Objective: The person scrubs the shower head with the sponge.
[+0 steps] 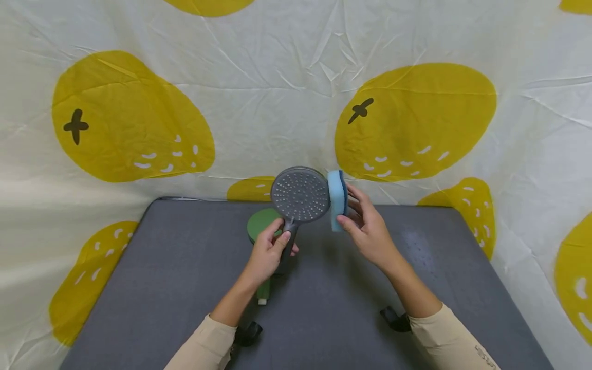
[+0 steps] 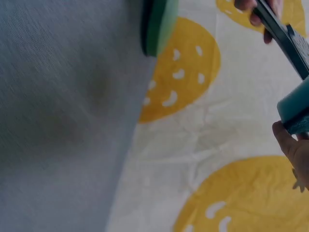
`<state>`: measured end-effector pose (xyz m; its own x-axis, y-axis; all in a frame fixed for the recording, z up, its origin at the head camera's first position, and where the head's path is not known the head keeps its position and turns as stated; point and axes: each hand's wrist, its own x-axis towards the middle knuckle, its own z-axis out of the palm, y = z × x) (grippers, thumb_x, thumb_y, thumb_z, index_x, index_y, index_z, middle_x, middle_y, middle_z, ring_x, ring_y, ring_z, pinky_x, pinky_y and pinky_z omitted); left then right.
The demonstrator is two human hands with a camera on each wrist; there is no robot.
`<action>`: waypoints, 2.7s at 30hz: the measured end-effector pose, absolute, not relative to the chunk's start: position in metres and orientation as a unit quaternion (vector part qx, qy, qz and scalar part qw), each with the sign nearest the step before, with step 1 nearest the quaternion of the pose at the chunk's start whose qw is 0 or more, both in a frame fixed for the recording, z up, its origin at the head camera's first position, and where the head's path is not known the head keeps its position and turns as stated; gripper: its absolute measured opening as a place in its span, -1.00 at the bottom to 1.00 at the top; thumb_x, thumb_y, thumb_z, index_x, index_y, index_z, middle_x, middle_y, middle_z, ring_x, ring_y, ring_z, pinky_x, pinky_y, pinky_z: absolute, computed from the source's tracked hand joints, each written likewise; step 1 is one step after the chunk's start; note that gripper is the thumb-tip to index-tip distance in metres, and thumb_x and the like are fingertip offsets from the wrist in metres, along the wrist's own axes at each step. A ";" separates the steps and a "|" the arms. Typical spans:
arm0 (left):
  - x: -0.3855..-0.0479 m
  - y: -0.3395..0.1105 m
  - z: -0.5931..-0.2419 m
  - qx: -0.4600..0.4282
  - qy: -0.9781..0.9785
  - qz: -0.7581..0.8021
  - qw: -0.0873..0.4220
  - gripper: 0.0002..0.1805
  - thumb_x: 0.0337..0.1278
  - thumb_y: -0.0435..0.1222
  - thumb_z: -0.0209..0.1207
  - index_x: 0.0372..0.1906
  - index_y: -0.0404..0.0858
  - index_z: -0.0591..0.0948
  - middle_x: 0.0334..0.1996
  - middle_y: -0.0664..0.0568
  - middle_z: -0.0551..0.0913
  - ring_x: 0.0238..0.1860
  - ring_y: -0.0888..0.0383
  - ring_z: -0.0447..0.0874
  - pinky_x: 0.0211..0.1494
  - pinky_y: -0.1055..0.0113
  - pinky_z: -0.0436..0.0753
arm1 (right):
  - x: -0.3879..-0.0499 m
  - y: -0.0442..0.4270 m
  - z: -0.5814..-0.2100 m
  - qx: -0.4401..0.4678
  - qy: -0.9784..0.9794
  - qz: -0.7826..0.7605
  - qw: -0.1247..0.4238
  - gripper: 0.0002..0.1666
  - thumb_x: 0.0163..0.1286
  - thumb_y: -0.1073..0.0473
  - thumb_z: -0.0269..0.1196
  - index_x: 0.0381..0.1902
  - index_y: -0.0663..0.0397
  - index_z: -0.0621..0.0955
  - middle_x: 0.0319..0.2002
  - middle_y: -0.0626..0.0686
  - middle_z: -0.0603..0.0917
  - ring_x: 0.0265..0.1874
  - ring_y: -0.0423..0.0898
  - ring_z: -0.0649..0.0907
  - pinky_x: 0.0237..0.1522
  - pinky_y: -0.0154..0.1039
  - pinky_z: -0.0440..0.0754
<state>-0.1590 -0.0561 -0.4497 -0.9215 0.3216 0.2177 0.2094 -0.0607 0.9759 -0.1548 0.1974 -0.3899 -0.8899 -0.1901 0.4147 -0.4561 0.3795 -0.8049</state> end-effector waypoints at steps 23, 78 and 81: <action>-0.156 -0.052 -0.458 0.266 0.823 0.492 -0.098 -0.57 0.49 -0.40 0.14 0.36 -0.41 0.53 -0.26 0.00 0.58 -0.36 0.24 0.54 -0.30 0.37 0.60 | -0.177 0.225 -0.309 0.401 -0.883 0.204 0.132 -0.18 0.30 0.35 0.43 0.49 -0.09 0.47 0.44 0.24 0.41 0.33 0.21 0.48 0.17 0.18 0.62; -0.155 -0.037 -0.468 0.152 0.815 0.557 -0.039 -0.52 0.44 -0.44 0.17 0.40 -0.24 0.49 -0.16 -0.20 0.65 -0.26 -0.05 0.74 -0.16 0.13 0.72 | -0.167 0.203 -0.335 0.358 -0.883 0.024 0.302 -0.10 0.13 0.21 0.61 0.43 -0.10 0.53 0.38 0.36 0.44 0.20 0.37 0.51 0.29 0.25 0.56; -0.157 -0.037 -0.468 0.144 0.744 0.651 0.044 -0.55 0.52 -0.47 0.05 0.41 -0.27 0.39 -0.11 -0.29 0.64 -0.32 -0.06 0.79 -0.18 0.11 0.76 | -0.165 0.210 -0.336 0.347 -0.885 0.062 0.304 -0.14 0.15 0.23 0.59 0.41 -0.10 0.54 0.38 0.36 0.43 0.24 0.39 0.48 0.29 0.29 0.54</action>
